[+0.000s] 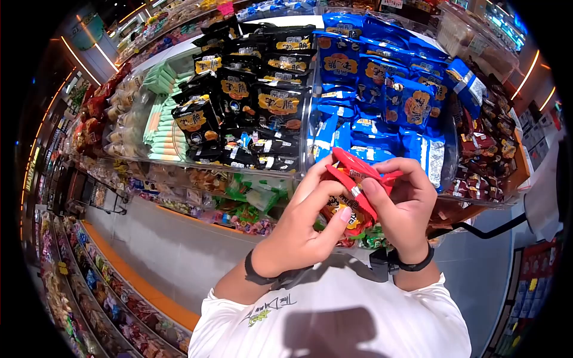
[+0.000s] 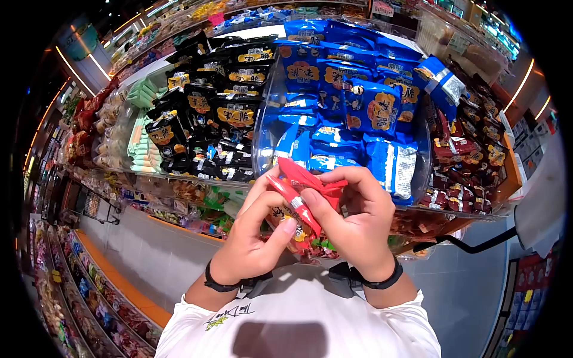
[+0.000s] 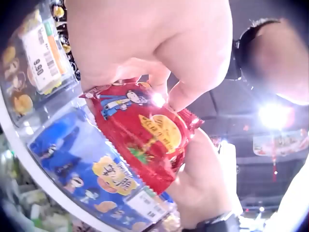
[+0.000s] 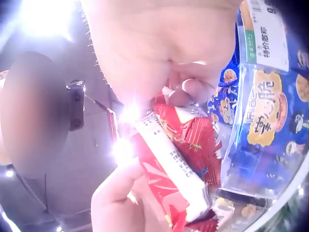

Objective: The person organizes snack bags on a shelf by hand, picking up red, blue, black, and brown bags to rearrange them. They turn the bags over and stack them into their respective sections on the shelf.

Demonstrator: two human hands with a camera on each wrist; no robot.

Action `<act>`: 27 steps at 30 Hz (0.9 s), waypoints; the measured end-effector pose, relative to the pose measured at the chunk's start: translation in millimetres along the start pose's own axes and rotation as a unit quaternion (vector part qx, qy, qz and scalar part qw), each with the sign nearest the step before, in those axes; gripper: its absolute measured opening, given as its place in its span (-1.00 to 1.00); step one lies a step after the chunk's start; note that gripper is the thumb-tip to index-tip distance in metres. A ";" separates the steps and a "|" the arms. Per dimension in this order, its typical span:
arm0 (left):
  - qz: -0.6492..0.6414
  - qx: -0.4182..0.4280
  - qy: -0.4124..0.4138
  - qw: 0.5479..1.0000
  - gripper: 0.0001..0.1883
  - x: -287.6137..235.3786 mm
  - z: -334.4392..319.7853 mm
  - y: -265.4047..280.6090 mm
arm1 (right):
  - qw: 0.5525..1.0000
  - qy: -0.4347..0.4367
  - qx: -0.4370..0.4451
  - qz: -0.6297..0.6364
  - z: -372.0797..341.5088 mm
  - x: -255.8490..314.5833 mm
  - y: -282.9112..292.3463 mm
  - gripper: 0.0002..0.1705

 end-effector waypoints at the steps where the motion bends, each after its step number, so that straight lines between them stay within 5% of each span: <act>1: -0.005 -0.006 0.012 1.000 -0.67 0.4 -3.2 3.4 | 1.000 -0.007 0.000 0.006 0.3 -1.5 -3.1 -0.62; 3: -0.015 -0.017 0.028 0.999 -0.61 0.4 -9.5 15.5 | 0.999 -0.021 0.011 0.033 2.0 -1.0 -11.2 -0.63; 5: -0.078 -0.082 -0.064 0.991 -0.03 7.0 -18.2 23.7 | 0.998 -0.032 0.027 0.054 2.5 2.4 -18.2 -0.64; 7: -0.006 -0.154 -0.124 0.980 0.22 13.4 -34.7 36.0 | 0.994 -0.042 0.036 0.090 0.5 -4.4 -29.7 -0.70; 9: -0.088 -0.256 -0.108 0.957 0.33 31.4 -42.1 35.2 | 0.998 -0.007 0.053 0.030 -2.5 -13.0 -43.8 -0.72; 10: -0.142 -0.255 -0.007 0.957 0.39 32.7 -40.9 32.4 | 0.998 0.008 0.060 0.019 -3.7 -7.2 -49.5 -0.72; 13: -0.223 -0.237 0.053 0.944 0.24 51.8 -54.9 35.8 | 0.994 0.055 0.082 -0.039 -5.0 16.9 -64.0 -0.69; 15: -0.210 -0.276 0.016 0.938 0.19 67.9 -67.3 43.1 | 0.981 0.150 0.109 -0.063 -5.7 16.8 -74.4 -0.65; 17: -0.229 -0.316 0.036 0.920 0.12 58.5 -58.8 46.4 | 0.973 0.152 0.172 -0.010 -9.1 10.8 -88.2 -0.64; 22: -0.234 -0.241 0.095 0.937 0.09 65.6 -49.8 54.5 | 0.956 0.131 0.243 -0.100 2.0 10.0 -82.4 -0.59; 23: -0.263 -0.215 0.062 0.939 0.03 66.7 -47.6 55.2 | 0.944 0.215 0.164 -0.189 2.7 24.3 -66.9 -0.58; 25: -0.319 -0.168 -0.004 0.933 -0.09 70.3 -47.6 53.3 | 0.884 0.241 0.046 -0.398 9.8 54.8 -26.2 -0.51; 27: -0.334 -0.199 0.016 0.921 -0.02 53.8 -32.7 47.6 | 0.810 0.152 -0.011 -0.566 7.6 66.8 9.1 -0.30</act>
Point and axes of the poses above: each hand's wrist, its own z-axis towards the middle knuckle, its own y-axis out of the back of the hand, x = y × z, the point moved 7 cm from there along z, towards the middle knuckle, and after that the axes turned 6 degrees about x, right-handed, at the moved point
